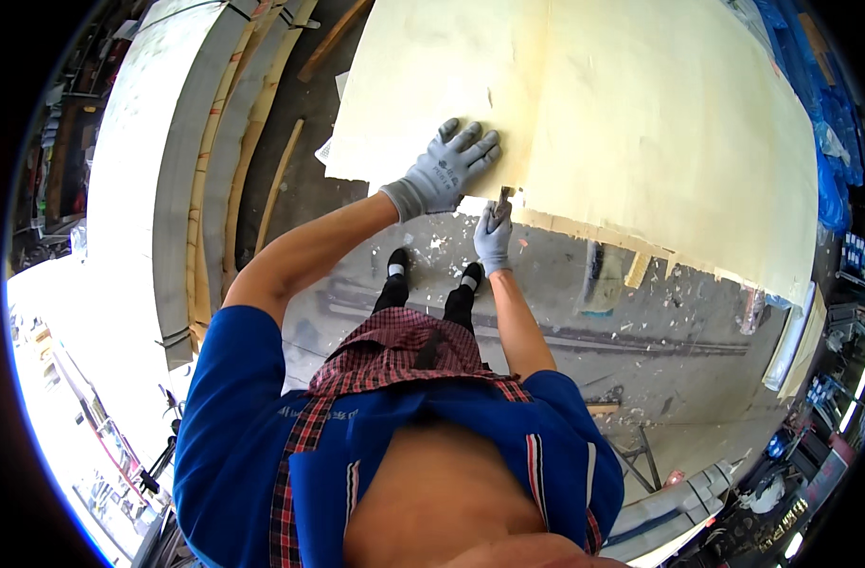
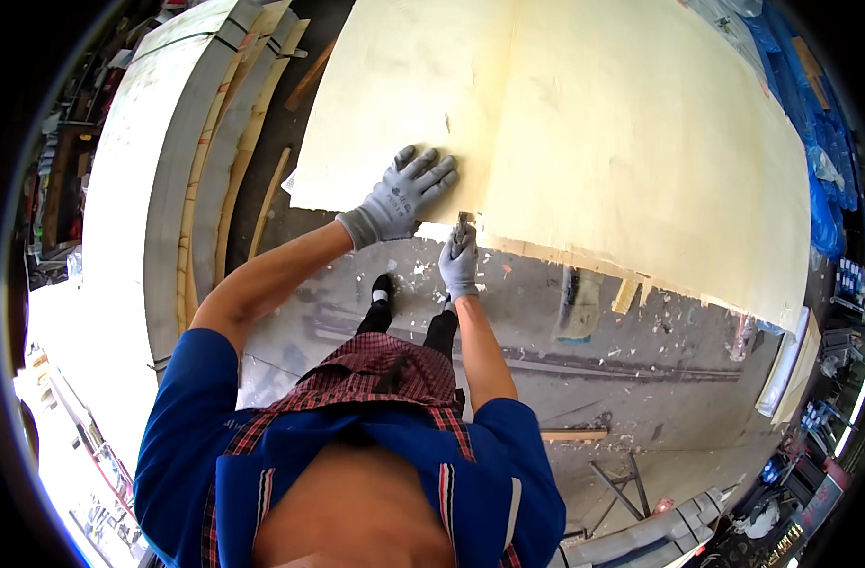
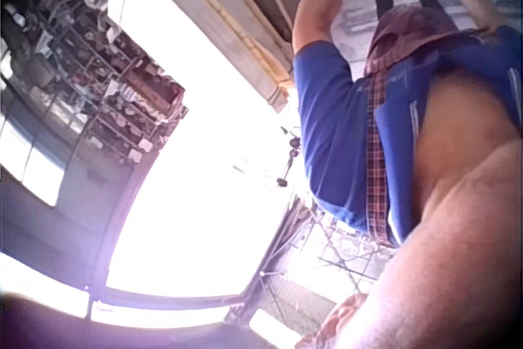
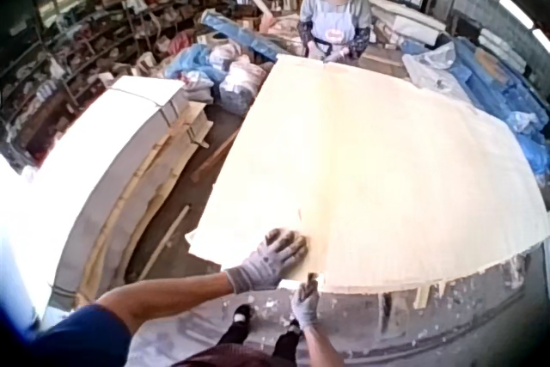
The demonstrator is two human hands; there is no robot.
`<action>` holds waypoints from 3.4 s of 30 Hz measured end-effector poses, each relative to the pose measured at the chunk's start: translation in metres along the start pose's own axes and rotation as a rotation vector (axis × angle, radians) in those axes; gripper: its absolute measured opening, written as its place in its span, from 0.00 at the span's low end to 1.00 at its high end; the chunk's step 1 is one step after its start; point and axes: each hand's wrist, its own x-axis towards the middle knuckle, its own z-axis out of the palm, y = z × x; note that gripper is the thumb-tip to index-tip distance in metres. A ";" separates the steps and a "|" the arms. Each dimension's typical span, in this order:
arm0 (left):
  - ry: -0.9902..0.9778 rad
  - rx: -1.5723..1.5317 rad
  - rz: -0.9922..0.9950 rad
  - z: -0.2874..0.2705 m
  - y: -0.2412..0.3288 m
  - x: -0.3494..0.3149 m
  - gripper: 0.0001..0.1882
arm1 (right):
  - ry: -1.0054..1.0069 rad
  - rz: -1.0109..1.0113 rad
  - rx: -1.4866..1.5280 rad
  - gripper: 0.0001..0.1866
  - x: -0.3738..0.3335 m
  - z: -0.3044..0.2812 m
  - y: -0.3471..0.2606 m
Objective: The person trims the edge of a large, curved, light-colored wooden board using a chisel. They repeatedly chip away at the edge to remove excess material and shape the board.
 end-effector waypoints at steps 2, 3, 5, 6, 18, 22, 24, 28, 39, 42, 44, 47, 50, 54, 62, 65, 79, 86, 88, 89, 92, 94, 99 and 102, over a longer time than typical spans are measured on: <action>-0.013 0.001 0.034 -0.003 -0.003 0.002 0.41 | 0.002 -0.026 0.029 0.08 0.007 0.012 0.008; -0.020 0.020 0.043 -0.004 -0.007 0.006 0.41 | 0.001 0.062 0.133 0.07 -0.001 0.012 0.010; -0.032 0.022 0.048 -0.004 -0.006 0.009 0.41 | -0.099 0.412 0.421 0.07 -0.029 0.008 0.009; -0.039 0.026 0.007 -0.005 -0.009 -0.001 0.42 | -0.194 0.537 0.545 0.07 -0.037 -0.006 -0.032; 0.074 -0.051 0.018 -0.011 -0.010 -0.001 0.39 | -0.752 0.950 2.235 0.12 -0.014 -0.060 -0.165; 0.027 -0.006 0.012 -0.006 -0.010 -0.006 0.38 | -0.631 0.980 1.395 0.09 -0.020 -0.074 -0.123; 0.001 0.005 0.010 -0.012 -0.007 -0.007 0.38 | -0.362 0.698 0.394 0.05 -0.023 -0.069 -0.093; -0.013 0.034 0.049 -0.024 -0.001 0.002 0.37 | -0.050 0.350 0.000 0.04 -0.026 -0.034 -0.025; 0.021 0.011 0.042 -0.032 -0.003 -0.005 0.31 | -0.484 0.984 0.522 0.12 -0.042 -0.093 -0.127; 0.011 -0.013 0.058 -0.033 0.008 -0.001 0.30 | -0.626 0.961 0.475 0.12 -0.020 -0.062 -0.062; -0.002 0.029 0.065 -0.037 0.004 0.000 0.30 | -0.458 0.951 0.679 0.11 -0.038 -0.039 -0.063; -0.016 0.054 0.050 -0.048 0.004 -0.004 0.30 | -0.811 0.889 0.565 0.12 -0.050 -0.061 -0.090; 0.020 0.011 0.062 -0.055 0.005 -0.002 0.32 | -0.684 1.102 0.614 0.18 -0.130 -0.083 -0.124; -0.016 0.014 0.045 -0.054 0.007 -0.004 0.35 | -0.489 1.035 0.592 0.20 -0.110 -0.099 -0.199; -0.019 0.026 0.046 -0.061 0.010 0.001 0.35 | -0.388 0.808 0.611 0.09 -0.026 -0.116 -0.170; -0.014 0.049 0.056 -0.060 0.009 -0.001 0.35 | -0.432 0.753 0.532 0.09 -0.008 -0.113 -0.170; 0.020 -0.149 0.018 -0.013 -0.062 -0.002 0.45 | -0.560 0.827 0.258 0.02 0.028 -0.091 -0.166; 0.202 -0.043 -0.120 0.006 -0.088 0.004 0.40 | -0.608 1.061 0.191 0.04 0.052 -0.092 -0.207; 0.190 -0.093 -0.121 0.005 -0.088 0.007 0.39 | -0.732 1.080 0.065 0.02 0.063 -0.106 -0.199; 0.184 -0.108 -0.126 0.007 -0.089 0.006 0.39 | -0.748 1.177 0.027 0.02 0.075 -0.103 -0.210; 0.189 -0.146 -0.153 0.009 -0.091 0.003 0.38 | -0.853 1.443 -0.204 0.06 0.130 -0.092 -0.266; 0.220 -0.154 -0.155 0.012 -0.093 0.001 0.37 | -1.101 1.475 -0.506 0.08 0.180 -0.091 -0.284; 0.220 -0.205 -0.149 0.009 -0.094 0.003 0.38 | -1.669 1.021 -1.299 0.13 0.248 -0.056 -0.286; 0.216 -0.213 -0.147 0.011 -0.094 0.003 0.38 | -1.565 0.865 -1.292 0.11 0.236 -0.061 -0.286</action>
